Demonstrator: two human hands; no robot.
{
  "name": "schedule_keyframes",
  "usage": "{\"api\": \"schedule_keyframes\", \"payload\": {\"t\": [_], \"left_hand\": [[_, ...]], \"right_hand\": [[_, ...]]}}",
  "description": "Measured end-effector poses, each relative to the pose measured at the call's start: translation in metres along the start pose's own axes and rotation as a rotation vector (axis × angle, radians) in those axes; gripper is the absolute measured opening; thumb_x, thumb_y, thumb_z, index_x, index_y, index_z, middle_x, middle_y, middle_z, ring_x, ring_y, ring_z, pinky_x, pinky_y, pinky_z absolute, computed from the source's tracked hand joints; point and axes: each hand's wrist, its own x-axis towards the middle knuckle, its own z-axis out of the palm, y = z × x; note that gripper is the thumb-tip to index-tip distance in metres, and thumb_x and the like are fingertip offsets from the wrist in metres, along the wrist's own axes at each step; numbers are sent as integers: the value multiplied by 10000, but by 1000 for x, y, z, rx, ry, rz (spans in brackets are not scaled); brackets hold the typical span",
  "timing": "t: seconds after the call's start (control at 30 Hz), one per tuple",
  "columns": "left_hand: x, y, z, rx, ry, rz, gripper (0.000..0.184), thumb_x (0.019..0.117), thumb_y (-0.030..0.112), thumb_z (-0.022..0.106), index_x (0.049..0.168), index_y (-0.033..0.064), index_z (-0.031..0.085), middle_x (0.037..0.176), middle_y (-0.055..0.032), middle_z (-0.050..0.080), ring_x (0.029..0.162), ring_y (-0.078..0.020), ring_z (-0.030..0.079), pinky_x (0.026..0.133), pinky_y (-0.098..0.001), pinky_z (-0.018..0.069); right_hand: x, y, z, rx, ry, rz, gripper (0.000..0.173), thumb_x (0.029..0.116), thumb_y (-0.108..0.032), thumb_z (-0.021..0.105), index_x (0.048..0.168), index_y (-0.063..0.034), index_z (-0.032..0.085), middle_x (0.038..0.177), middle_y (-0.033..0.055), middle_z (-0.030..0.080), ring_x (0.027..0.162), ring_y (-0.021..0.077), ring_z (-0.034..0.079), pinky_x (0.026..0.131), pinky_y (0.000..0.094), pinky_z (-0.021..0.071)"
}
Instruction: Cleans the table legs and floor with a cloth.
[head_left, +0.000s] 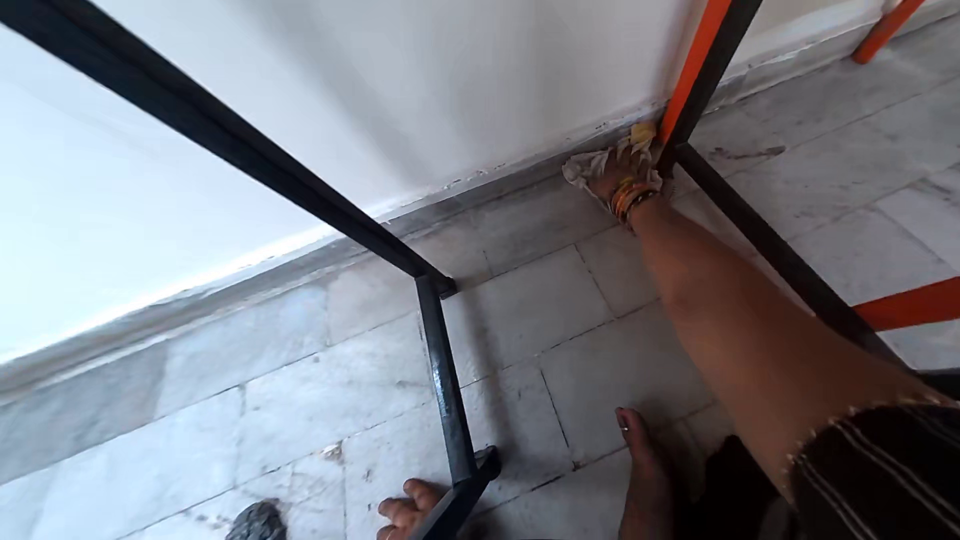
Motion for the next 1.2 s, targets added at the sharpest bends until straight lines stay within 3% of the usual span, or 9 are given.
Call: {"api": "schedule_keyframes", "payload": {"t": [0.2,0.37,0.47,0.53,0.67,0.87,1.03,1.13,1.2], "left_hand": [[-13,21,-4,59,18,93,1168,855,439,814,1617,-80,96,1611,-452,117,1457,-610,285,1167,-611,313],[-14,26,-6,93,-3,58,1187,854,457,816,1625,-59,76,1616,-434,143,1461,-584,309,1150,-559,368],[-8,24,2,100,17,50,1191,855,463,812,1626,-57,68,1617,-428,161,1456,-583,324,1113,-551,418],[-3,23,7,121,17,39,1216,841,477,819,1624,-62,61,1617,-428,156,1445,-572,354,1076,-541,458],[4,19,6,143,-15,45,1236,836,511,813,1623,-61,51,1616,-420,161,1420,-547,403,1044,-518,502],[2,20,4,150,-4,66,1227,836,503,814,1619,-73,65,1625,-412,153,1425,-550,393,1054,-531,490],[-18,40,-9,110,-24,30,1201,853,493,807,1637,-26,59,1654,-386,86,1480,-531,323,1109,-509,439],[-15,30,-5,47,32,74,1183,847,562,787,1634,-24,127,1646,-388,132,1457,-543,354,1084,-536,452],[-10,21,-7,23,8,116,1130,876,568,758,1642,6,146,1648,-378,142,1434,-537,392,1071,-538,468]], "right_hand": [[-55,-72,30,54,-62,-132,966,954,-627,575,1648,-64,209,1710,264,92,1575,489,68,1231,710,48],[-105,-170,71,157,-176,-283,910,976,-612,561,1658,-121,212,1698,297,92,1568,517,38,1236,706,9],[-131,-215,85,190,-303,-498,657,1049,-468,533,1612,-168,376,1682,286,192,1565,518,71,1226,726,30],[-128,-231,94,174,-404,-663,490,1050,-287,585,1529,-208,525,1693,179,265,1584,451,93,1207,749,23],[-118,-237,81,-47,-519,-861,513,988,-139,663,1490,-190,569,1710,102,255,1585,408,150,1204,748,91],[-114,-231,86,-89,-484,-920,606,976,-172,691,1548,-204,493,1710,90,259,1578,407,182,1208,730,132],[-114,-239,91,-140,-438,-786,631,1004,-240,650,1593,-240,421,1708,72,271,1566,405,212,1169,774,166],[-110,-244,92,-125,-415,-734,583,1039,-385,576,1585,-232,436,1677,102,333,1538,413,275,1162,777,168],[-101,-240,91,-78,-437,-703,632,1032,-518,539,1581,-220,443,1678,77,342,1557,377,257,1190,756,120]]}}
